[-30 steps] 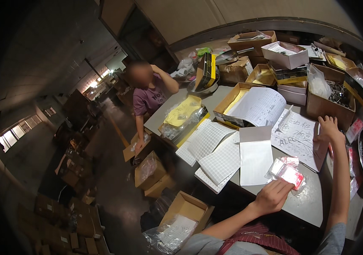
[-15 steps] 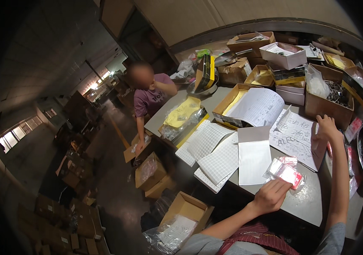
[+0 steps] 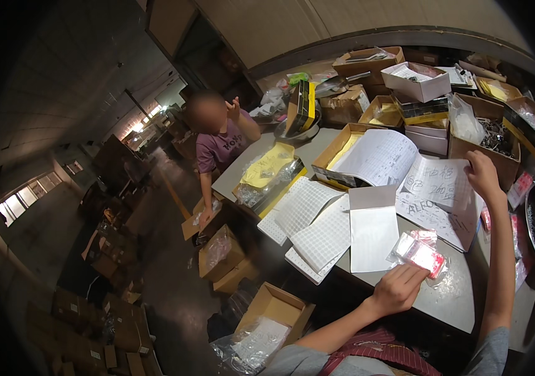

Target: The person sorts through a cluttered pile of papers and documents on a table, picking up sheets, folding them, and placing them into a cardboard box. The person also handles small plastic-wrapped items and a notebook while organizing the materials.

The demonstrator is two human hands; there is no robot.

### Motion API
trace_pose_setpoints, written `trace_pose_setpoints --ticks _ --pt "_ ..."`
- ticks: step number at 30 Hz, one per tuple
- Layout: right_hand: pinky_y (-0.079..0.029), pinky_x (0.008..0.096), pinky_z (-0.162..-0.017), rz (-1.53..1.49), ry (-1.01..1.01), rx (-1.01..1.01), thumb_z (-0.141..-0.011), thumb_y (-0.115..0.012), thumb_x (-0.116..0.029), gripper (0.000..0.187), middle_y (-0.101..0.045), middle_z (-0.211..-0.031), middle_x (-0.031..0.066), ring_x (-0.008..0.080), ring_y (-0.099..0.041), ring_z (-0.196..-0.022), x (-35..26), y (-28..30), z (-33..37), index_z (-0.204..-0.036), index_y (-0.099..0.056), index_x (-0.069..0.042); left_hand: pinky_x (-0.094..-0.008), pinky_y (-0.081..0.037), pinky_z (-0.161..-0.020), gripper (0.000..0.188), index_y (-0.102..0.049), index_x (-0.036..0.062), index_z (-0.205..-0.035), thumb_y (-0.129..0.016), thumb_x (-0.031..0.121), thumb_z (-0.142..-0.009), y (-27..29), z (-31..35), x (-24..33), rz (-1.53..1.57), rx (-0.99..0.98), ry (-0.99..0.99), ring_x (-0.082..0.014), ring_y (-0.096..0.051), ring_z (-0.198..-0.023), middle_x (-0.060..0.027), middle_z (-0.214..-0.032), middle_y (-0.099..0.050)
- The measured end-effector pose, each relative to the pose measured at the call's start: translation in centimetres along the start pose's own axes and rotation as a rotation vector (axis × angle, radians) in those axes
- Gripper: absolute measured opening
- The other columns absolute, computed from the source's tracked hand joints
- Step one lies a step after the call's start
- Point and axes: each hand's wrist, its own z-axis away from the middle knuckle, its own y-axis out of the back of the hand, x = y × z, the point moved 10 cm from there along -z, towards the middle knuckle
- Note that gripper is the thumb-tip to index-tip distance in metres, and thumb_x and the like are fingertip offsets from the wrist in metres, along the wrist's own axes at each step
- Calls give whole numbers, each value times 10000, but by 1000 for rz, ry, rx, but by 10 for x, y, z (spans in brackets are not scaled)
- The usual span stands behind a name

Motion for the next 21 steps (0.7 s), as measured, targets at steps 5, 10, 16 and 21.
trace_pose_setpoints --ticks 5,10,16,21 --pt "-465 460 -776 -158 -50 200 -843 -637 -59 126 -590 -899 175 402 -596 -899 -15 46 -8 -947 -589 -7 -373 -522 -738 331 -690 -6 -1084 -640 -48 -760 1 1 0 5 21 -8 -295 -664 -816 -128 -944 -691" --pt "-476 419 -726 -248 -55 285 -861 -614 -59 143 -613 -879 179 357 -625 -801 -15 75 -10 -986 -635 8 -376 -522 -725 332 -692 -3 -1080 -645 -42 -753 3 0 2 -6 34 -13 -296 -662 -804 -126 -935 -690" --pt "-497 383 -685 -267 -120 334 -897 -630 -122 168 -672 -813 191 340 -666 -730 -20 106 -9 -974 -645 26 -376 -520 -718 333 -694 1 -1075 -653 -38 -748 4 -2 4 -17 37 -24 -296 -659 -789 -122 -916 -689" --pt "-475 342 -581 -273 -165 339 -940 -622 -171 202 -666 -720 157 217 -676 -611 -15 117 -8 -974 -662 24 -371 -518 -709 324 -695 0 -1073 -661 -34 -753 3 -2 4 -42 43 -33 -291 -656 -782 -117 -911 -691"
